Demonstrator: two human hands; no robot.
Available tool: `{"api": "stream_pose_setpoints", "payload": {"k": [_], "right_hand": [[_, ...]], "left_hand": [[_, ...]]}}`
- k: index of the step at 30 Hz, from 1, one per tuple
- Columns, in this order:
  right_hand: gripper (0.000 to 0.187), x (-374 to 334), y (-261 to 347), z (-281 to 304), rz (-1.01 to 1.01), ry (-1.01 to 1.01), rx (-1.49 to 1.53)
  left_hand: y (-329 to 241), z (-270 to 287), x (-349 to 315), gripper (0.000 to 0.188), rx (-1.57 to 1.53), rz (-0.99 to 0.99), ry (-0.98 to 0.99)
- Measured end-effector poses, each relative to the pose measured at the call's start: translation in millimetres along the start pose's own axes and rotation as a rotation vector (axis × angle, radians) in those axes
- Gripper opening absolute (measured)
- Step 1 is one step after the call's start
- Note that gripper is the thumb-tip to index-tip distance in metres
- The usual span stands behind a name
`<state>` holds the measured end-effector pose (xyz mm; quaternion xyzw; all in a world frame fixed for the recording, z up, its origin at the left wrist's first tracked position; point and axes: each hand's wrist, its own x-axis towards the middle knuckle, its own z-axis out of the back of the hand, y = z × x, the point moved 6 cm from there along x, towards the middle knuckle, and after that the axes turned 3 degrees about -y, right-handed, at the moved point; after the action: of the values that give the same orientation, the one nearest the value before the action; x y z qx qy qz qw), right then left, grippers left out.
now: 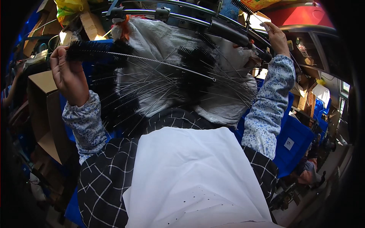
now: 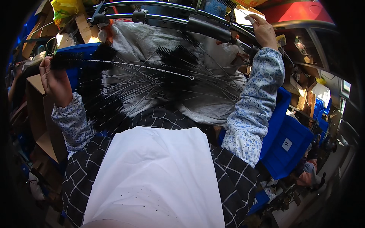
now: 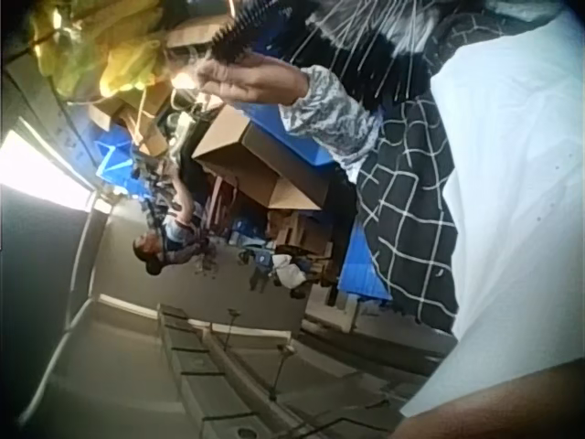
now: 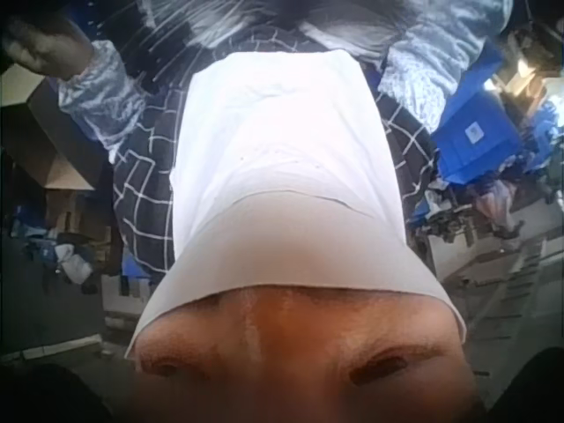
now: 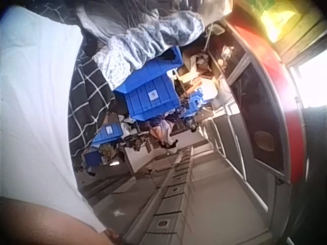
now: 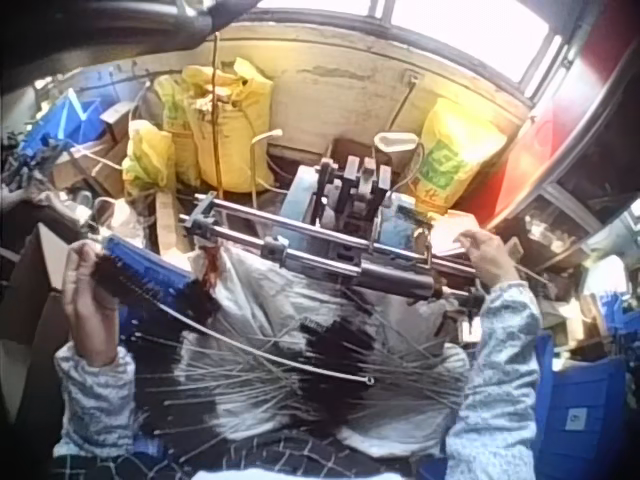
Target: The person uses a handheld vacuum to clean dust and debris from the bristles of multiple long-handled brushes. They hold the brushes in a bundle and move the vacuum nozzle along the bristles, then place the cleaned brushes into a blue bin.
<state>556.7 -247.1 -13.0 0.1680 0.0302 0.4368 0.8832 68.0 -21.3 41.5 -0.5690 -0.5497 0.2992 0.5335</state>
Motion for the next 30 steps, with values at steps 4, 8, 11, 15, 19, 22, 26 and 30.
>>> {"api": "stream_pose_setpoints", "payload": {"k": [4,8,11,15,19,22,26,30], "right_hand": [[0.034,-71,50,7,-0.074,0.395,0.551],[0.034,-104,170,0,0.447,0.373,0.479],[0.030,-119,228,-31,0.304,0.432,0.610],[0.023,-89,199,-38,0.307,-0.063,0.409],[0.025,-25,99,-42,0.079,-0.447,-0.127],[0.032,-2,85,-50,0.002,-0.380,-0.202],[0.022,1,93,-46,-0.031,-0.428,-0.149],[0.017,2,91,-49,-0.019,-0.483,-0.137]], "left_hand": [[18,-40,-15,0.020,0.023,0.167,0.137],[41,-106,-52,0.020,-0.082,0.356,0.437],[51,-123,-73,0.020,-0.052,0.420,0.464],[48,-67,-52,0.025,0.219,0.442,0.485],[52,50,-29,0.025,1.146,0.166,0.334],[76,107,-45,0.021,1.245,0.280,0.408],[74,111,-56,0.023,1.088,0.386,0.326],[66,98,-58,0.024,1.143,0.291,0.355]]}}
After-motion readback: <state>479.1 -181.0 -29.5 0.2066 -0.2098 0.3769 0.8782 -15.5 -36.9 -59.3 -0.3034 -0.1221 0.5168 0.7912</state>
